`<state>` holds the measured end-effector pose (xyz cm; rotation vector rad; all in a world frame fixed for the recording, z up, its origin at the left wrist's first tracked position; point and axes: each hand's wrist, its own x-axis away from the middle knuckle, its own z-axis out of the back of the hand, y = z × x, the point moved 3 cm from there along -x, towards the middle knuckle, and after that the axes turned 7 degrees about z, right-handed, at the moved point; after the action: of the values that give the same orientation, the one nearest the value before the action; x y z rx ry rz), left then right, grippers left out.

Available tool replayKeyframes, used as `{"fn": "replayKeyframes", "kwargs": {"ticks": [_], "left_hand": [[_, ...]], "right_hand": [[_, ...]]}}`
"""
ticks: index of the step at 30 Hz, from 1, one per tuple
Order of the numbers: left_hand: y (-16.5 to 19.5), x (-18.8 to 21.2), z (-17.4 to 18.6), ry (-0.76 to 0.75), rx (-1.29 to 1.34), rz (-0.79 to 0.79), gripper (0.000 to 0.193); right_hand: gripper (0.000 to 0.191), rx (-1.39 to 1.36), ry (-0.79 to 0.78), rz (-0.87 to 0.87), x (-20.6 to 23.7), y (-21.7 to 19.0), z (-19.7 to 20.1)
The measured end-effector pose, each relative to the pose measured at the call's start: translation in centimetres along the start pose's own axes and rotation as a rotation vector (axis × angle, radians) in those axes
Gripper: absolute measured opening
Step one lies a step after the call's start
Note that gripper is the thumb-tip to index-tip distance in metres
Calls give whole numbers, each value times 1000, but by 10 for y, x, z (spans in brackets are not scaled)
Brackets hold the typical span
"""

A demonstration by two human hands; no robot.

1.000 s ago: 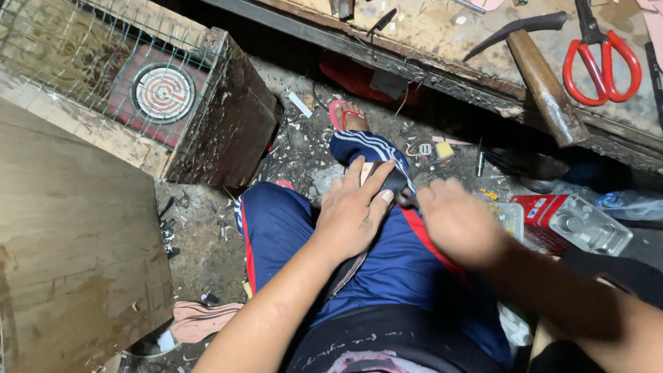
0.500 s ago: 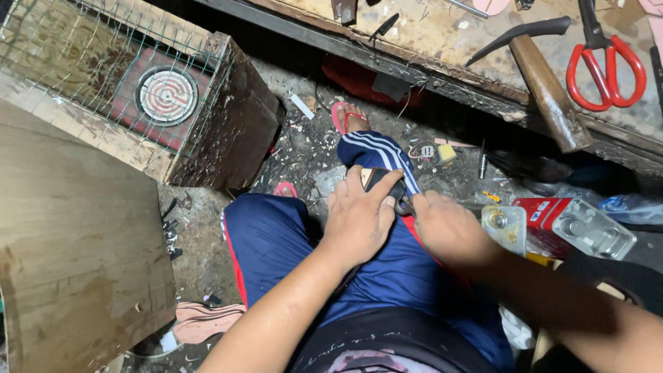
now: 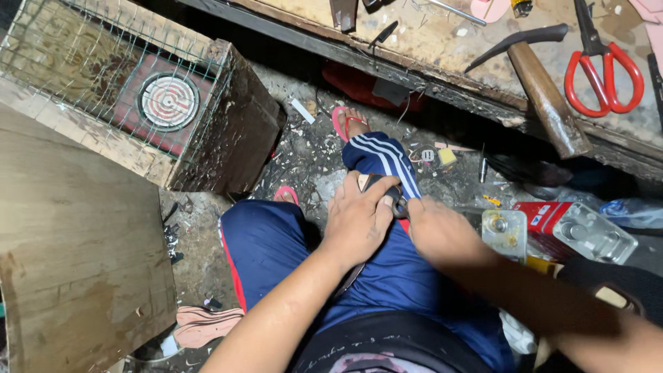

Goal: The person sits on the floor and hammers a black shoe upper onto a pink insole/sole unit, using pincers to grip and pull the material and a hammer to tap it into shape. They turn the shoe over repeatedly, press the sole flat, then hold the shoe against a small metal anvil block and hammer the sole edge before setting it down.

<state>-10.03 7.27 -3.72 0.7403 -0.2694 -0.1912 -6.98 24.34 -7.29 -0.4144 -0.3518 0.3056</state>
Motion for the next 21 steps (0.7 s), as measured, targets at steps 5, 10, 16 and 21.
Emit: {"fn": "replayKeyframes", "kwargs": {"ticks": [5,10,16,21], "left_hand": [[9,4,-2,131,-96,-111,40],[-3,-4,-5,41,31,-46,37],[1,-8,-7,51,-16,-8,37],[11,2,-14,97,-74,-69,38]], "right_hand": [[26,-178,-29,227,-2,13,16],[27,-1,-16,-2,-1,10,-7],[34,-150,-77,152,-14,24,14],[40,-117,-439,-2,-12,37,32]]}}
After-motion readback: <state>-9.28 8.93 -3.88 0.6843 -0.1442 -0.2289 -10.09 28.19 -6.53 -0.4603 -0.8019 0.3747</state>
